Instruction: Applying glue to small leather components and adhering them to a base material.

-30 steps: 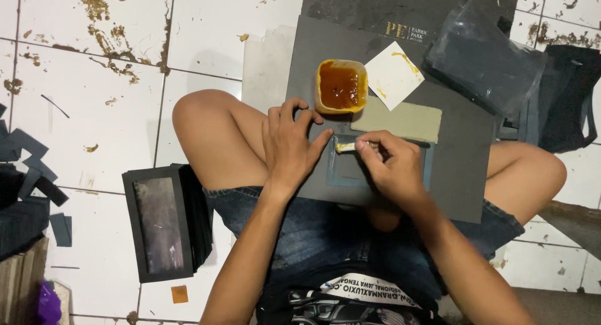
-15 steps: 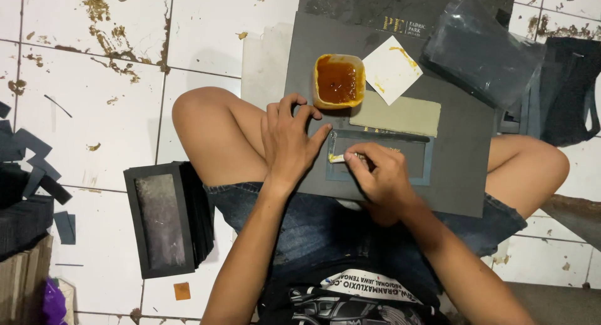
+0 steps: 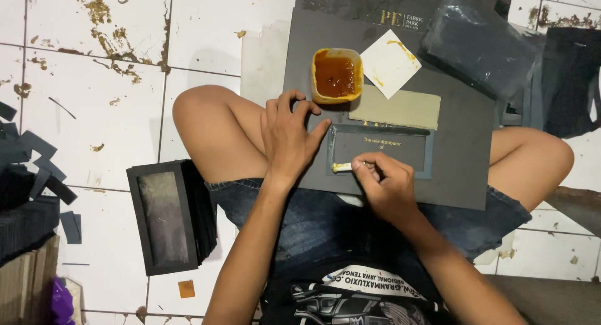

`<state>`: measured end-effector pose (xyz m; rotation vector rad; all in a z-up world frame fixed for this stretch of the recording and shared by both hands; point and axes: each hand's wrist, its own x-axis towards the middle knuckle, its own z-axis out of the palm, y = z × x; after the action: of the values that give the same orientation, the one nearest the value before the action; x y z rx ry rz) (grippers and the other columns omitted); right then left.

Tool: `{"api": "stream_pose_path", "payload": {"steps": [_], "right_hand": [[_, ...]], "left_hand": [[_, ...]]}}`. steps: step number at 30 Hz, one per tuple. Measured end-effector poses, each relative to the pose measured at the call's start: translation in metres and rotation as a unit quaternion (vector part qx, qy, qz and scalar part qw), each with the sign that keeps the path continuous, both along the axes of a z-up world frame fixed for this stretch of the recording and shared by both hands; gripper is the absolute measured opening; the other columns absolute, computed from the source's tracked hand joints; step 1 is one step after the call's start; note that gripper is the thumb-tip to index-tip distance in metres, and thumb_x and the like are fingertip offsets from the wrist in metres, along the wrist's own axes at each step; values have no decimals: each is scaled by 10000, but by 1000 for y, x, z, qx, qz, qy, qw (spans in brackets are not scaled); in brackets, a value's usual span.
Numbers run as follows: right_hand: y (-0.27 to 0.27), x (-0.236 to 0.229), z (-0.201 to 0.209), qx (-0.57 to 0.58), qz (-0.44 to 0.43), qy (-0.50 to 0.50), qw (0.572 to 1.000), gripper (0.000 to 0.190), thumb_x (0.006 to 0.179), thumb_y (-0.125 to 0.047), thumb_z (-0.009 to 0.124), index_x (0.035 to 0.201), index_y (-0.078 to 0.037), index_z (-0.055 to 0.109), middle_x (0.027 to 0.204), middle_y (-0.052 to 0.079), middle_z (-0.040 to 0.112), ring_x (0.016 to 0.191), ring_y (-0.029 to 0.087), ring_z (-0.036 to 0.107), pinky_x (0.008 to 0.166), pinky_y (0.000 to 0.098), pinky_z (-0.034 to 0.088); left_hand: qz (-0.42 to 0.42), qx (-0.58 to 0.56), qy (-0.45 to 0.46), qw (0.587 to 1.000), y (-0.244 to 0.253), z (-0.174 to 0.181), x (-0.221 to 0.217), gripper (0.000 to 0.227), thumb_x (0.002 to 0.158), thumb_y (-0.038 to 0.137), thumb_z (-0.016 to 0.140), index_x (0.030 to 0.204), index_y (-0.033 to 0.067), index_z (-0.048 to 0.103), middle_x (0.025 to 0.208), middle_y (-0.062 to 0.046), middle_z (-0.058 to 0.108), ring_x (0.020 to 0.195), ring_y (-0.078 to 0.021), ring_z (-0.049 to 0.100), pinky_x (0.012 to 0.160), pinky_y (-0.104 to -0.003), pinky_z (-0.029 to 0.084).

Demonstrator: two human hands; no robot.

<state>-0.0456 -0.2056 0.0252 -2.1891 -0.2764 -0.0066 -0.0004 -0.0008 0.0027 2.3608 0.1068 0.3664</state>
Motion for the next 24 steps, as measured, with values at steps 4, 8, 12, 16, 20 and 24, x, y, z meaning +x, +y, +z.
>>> {"api": "stream_pose_path", "payload": {"steps": [4, 8, 12, 16, 20, 24], "right_hand": [[7, -1, -1, -6, 28, -44, 999, 51, 929, -108, 749, 958, -130, 785, 731, 89, 738, 641, 320, 710, 566, 376, 546], [4, -8, 1, -12, 50, -22, 998, 39, 916, -120, 750, 934, -108, 782, 652, 106, 688, 566, 290, 676, 540, 363, 534], [-4, -17, 4, 6, -2, 4, 1000, 45, 913, -120, 755, 943, -103, 783, 628, 104, 662, 531, 245, 646, 535, 349, 519], [-9, -19, 13, 13, -35, -14, 999, 95, 933, -85, 742, 1019, -88, 781, 714, 121, 710, 591, 258, 668, 592, 366, 536], [-18, -21, 12, 44, -61, -1, 997, 186, 895, -65, 761, 1077, -94, 788, 768, 109, 714, 668, 221, 671, 662, 358, 553], [-25, -1, 17, 85, -79, -14, 993, 190, 913, -32, 750, 1097, -71, 781, 800, 97, 686, 742, 139, 608, 703, 323, 532]], "left_hand": [[-3, 7, -4, 1000, 0, -1, 0, 271, 763, 277, 892, 884, 155, 683, 1137, -43, 599, 1040, -325, 560, 766, -436, 418], [-3, 10, -6, 1000, 0, -3, -1, 269, 775, 286, 889, 888, 160, 680, 1137, -44, 592, 1048, -328, 558, 771, -434, 418], [-6, 7, -1, 1000, 0, -2, -3, 261, 795, 295, 877, 897, 166, 674, 1145, -35, 582, 1062, -321, 549, 782, -429, 412], [-16, 9, -9, 1000, 1, -3, -4, 234, 822, 299, 856, 907, 175, 677, 1153, -30, 576, 1068, -320, 546, 788, -426, 409], [-27, -4, 6, 1000, 3, -1, -6, 136, 873, 255, 805, 930, 194, 697, 1170, -25, 586, 1106, -316, 538, 829, -425, 415], [-22, -10, 12, 1000, 2, -1, -7, 137, 868, 262, 817, 921, 206, 704, 1151, -18, 597, 1109, -299, 539, 844, -417, 418]]}}
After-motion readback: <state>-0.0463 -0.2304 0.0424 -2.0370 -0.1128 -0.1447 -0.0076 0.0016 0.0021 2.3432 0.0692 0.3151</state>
